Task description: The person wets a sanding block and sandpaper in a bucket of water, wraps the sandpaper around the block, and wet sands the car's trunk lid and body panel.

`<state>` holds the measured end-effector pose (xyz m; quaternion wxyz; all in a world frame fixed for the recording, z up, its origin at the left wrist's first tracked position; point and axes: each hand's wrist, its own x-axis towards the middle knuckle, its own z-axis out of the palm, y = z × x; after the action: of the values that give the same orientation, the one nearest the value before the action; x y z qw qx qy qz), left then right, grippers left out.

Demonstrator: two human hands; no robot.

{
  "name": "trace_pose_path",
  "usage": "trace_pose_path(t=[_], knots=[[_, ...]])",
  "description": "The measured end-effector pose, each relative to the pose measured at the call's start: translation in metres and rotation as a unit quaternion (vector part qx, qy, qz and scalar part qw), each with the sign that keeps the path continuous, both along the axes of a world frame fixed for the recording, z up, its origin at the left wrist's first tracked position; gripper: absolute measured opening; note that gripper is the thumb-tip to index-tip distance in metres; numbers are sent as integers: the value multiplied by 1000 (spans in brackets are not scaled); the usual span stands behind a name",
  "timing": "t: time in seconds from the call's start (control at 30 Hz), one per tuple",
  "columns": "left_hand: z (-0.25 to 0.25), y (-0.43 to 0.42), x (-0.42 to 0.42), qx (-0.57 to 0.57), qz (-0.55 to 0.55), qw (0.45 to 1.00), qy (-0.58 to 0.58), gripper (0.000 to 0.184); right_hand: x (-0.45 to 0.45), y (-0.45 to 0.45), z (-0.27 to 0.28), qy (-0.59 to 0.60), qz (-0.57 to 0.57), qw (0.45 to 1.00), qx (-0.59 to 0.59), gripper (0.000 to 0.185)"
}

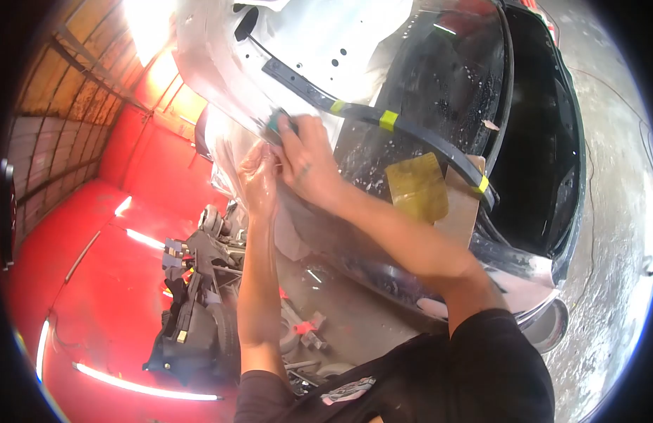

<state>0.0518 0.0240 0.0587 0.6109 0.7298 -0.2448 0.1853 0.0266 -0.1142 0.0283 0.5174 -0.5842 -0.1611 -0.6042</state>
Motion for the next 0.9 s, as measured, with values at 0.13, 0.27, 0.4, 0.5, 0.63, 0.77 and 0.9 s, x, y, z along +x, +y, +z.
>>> trace_pose_path(t=[0.13,0.27,0.4,0.5,0.63,0.77,0.9], knots=[[4,8,0,65,-20,996,-57,24,6,-2,82,52,-11,999,-4,49],[6,-11,-7,33,1,999,-34,24,-2,-7,21,48,28,998,-13,54],[12,-15,-10,78,19,989,-122,23,15,7,38,17,-10,1000,18,56],[18,-5,-11,83,-18,993,-78,24,14,-1,91,43,-61,997,11,47],[29,-24,-36,200,152,954,-165,23,4,-45,62,47,91,994,38,45],[57,-23,-36,352,306,793,-392,40,-25,-66,20,79,54,995,29,46],[130,-53,-39,298,311,728,-533,58,-39,-83,13,89,70,993,40,47]])
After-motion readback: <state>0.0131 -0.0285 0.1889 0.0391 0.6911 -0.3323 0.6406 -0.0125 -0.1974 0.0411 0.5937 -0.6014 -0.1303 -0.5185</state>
